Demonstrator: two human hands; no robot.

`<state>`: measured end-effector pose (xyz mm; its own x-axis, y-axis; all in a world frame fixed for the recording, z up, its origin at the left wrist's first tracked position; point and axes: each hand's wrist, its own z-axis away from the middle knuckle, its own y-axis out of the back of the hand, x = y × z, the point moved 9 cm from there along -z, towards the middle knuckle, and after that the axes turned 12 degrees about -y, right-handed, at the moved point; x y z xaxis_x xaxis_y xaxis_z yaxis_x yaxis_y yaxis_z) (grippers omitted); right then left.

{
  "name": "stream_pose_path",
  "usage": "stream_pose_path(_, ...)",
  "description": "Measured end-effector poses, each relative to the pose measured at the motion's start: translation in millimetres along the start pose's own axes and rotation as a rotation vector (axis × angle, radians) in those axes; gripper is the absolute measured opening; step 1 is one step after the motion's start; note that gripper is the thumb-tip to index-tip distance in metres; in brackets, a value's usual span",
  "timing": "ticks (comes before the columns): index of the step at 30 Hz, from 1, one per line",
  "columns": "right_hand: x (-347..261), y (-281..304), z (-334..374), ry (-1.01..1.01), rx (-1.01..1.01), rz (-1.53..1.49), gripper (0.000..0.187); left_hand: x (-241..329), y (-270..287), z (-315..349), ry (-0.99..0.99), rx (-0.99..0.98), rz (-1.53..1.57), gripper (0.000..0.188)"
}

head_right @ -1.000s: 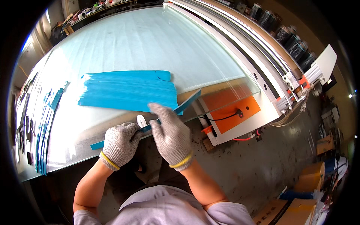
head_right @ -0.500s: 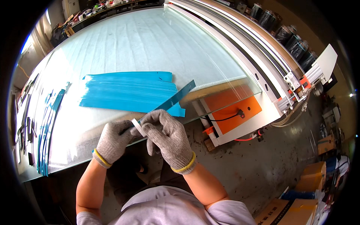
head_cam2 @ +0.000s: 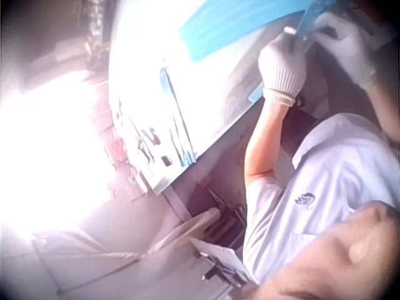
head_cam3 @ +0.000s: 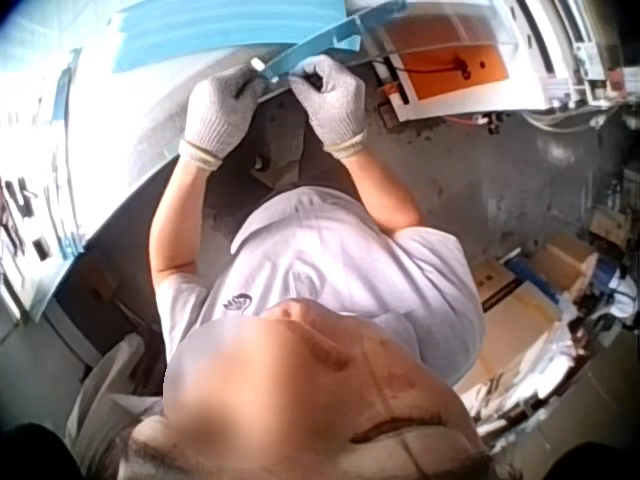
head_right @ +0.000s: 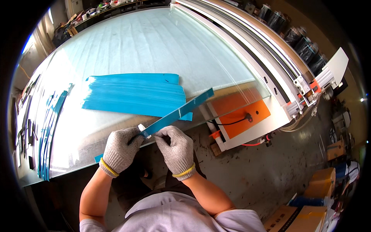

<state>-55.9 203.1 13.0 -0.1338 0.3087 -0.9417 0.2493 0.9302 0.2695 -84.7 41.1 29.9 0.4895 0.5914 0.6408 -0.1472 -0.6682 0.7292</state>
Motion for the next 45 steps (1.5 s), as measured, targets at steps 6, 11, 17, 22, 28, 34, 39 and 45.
stream_pose_path(6,-19,14,-7,0.036,-0.01,0.003,0.02,21,-12,5,-0.164,0.029,-0.225,0.014)
stream_pose_path(11,-10,-20,-24,-0.05,-0.417,-0.263,0.026,30,-20,5,-0.189,0.005,-0.307,0.013)
stream_pose_path(17,-24,-17,-8,-0.426,-0.632,-0.759,0.026,16,-7,12,-0.129,0.107,-0.148,0.014)
stream_pose_path(22,-17,-7,16,-0.307,-0.622,-0.692,0.016,11,5,18,0.08,0.125,0.296,0.016)
stream_pose_path(28,-5,-1,15,-0.229,-0.326,-0.43,0.015,11,-11,30,0.092,0.184,0.436,0.015)
stream_pose_path(34,7,-12,21,-0.264,-0.288,-0.315,0.01,8,-14,35,0.094,0.434,0.466,0.014)
stream_pose_path(39,-22,-12,28,-0.003,-0.14,-0.029,0.01,0,-21,49,0.207,0.474,0.513,0.01)
stream_pose_path(45,-61,-8,38,0.288,0.0,0.281,0.013,22,-7,60,0.084,0.592,0.456,0.009)
